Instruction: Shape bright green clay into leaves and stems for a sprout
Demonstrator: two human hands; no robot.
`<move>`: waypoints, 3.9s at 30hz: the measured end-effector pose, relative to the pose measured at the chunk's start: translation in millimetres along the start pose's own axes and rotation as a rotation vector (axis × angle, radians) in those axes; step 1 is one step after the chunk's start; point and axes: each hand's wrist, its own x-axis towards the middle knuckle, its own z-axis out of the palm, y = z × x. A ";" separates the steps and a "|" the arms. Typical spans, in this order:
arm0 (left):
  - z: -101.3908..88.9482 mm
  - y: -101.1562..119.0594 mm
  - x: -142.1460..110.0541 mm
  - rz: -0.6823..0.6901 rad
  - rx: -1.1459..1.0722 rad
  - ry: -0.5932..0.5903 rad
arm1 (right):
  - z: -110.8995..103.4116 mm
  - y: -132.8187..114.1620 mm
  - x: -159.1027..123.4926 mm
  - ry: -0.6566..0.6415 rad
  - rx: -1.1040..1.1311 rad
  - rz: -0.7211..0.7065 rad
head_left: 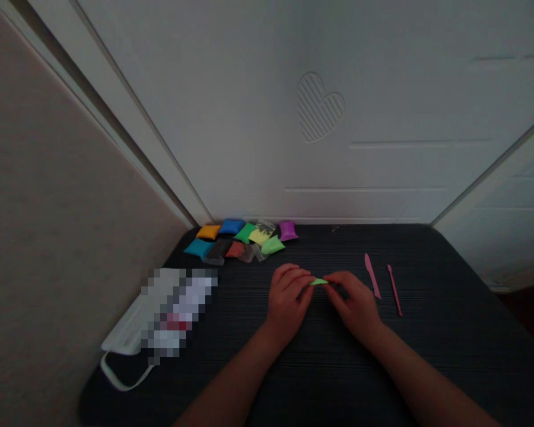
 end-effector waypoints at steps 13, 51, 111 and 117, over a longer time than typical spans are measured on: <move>0.9 -0.8 -1.4 -0.023 -0.029 0.013 | -1.7 -3.1 -1.2 0.000 0.024 -0.016; 1.5 -3.0 1.8 -0.031 -0.082 -0.028 | -1.5 -4.8 -0.4 -0.012 0.071 0.005; 3.2 0.2 -2.4 -0.107 -0.072 0.044 | -1.9 -8.6 -0.9 -0.049 0.114 0.045; 4.6 -0.5 -3.5 -0.120 -0.057 0.071 | -1.5 -9.3 -1.3 -0.042 0.114 0.044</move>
